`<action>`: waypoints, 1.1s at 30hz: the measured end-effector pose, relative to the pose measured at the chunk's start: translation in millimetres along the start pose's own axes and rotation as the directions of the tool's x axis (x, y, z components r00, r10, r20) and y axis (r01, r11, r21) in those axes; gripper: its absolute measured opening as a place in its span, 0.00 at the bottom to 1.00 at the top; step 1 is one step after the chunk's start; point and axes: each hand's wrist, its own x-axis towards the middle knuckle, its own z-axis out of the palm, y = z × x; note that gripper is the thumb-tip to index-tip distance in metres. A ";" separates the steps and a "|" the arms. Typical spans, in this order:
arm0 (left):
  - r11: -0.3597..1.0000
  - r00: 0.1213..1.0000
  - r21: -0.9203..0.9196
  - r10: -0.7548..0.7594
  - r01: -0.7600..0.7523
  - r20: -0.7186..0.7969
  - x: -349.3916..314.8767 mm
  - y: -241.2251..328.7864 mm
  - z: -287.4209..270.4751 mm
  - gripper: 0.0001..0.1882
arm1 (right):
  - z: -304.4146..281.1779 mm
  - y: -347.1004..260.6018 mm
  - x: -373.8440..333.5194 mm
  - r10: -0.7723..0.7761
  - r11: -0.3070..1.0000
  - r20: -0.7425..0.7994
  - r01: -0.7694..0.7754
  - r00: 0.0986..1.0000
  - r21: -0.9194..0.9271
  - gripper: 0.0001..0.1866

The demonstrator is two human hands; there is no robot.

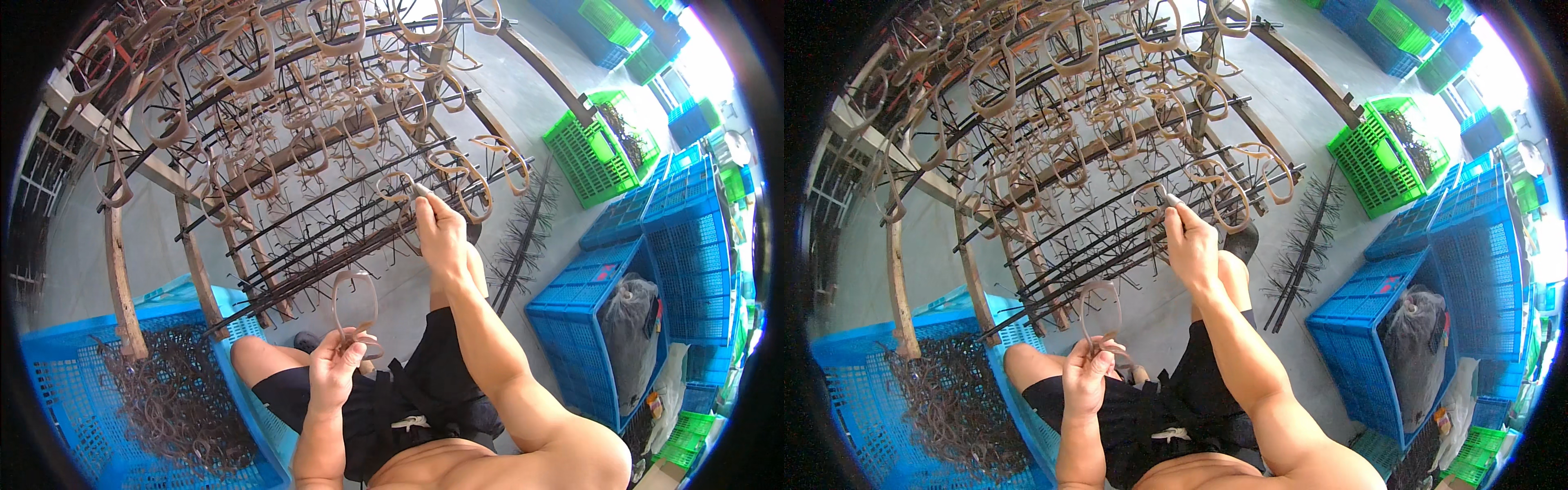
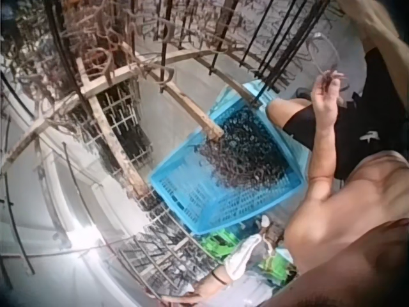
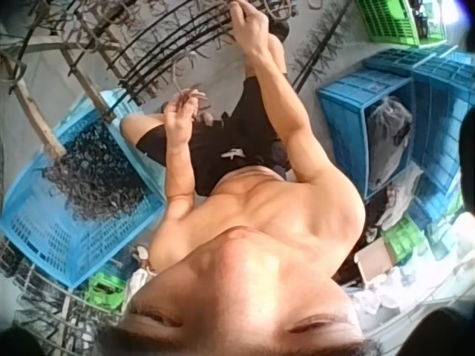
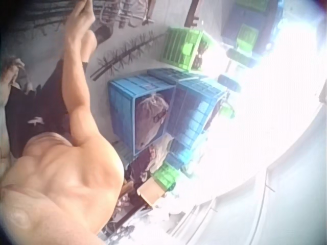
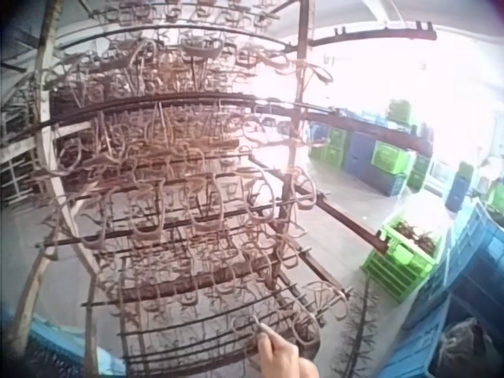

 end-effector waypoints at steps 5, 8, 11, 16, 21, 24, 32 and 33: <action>0.996 0.996 -0.053 0.076 -0.074 0.038 2.5 -14.6 -7.9 0.12 | 0.3 -9.9 -2.7 -0.024 0.996 -0.008 0.023 1.000 -0.091 0.15; 0.992 0.995 -0.081 0.097 -0.094 0.032 2.5 -16.8 1.8 0.11 | 0.6 -7.4 -2.8 -0.032 0.998 0.002 0.032 0.999 -0.053 0.15; 0.984 0.994 -0.176 0.036 -0.018 0.102 3.0 -7.4 13.4 0.10 | 0.8 -5.1 -3.9 -0.069 0.989 -0.024 0.065 0.997 -0.131 0.15; 0.983 0.981 -0.185 0.051 -0.016 0.187 2.7 -10.2 14.3 0.11 | -1.9 -4.7 -1.1 -0.067 0.993 -0.030 0.064 0.997 -0.094 0.15; 0.996 0.984 -0.065 -0.042 0.054 0.171 0.8 2.1 8.2 0.11 | -20.4 -14.7 -3.4 -0.101 0.976 -0.022 0.095 0.995 -0.194 0.14; 0.956 0.975 0.259 -0.174 0.135 0.135 -1.9 27.0 5.2 0.09 | -23.1 -55.6 -46.6 -0.572 0.615 0.068 0.482 0.817 -0.624 0.15; 0.926 0.913 0.175 0.365 -0.335 -0.184 -3.1 32.6 -50.6 0.15 | -15.7 -46.4 -63.6 -0.430 0.899 0.696 0.343 0.574 0.273 0.09; 0.890 0.819 0.270 0.447 -0.368 -0.359 -5.6 36.4 -72.8 0.14 | -9.3 -42.3 -61.9 -0.249 0.961 0.553 0.134 0.795 0.240 0.10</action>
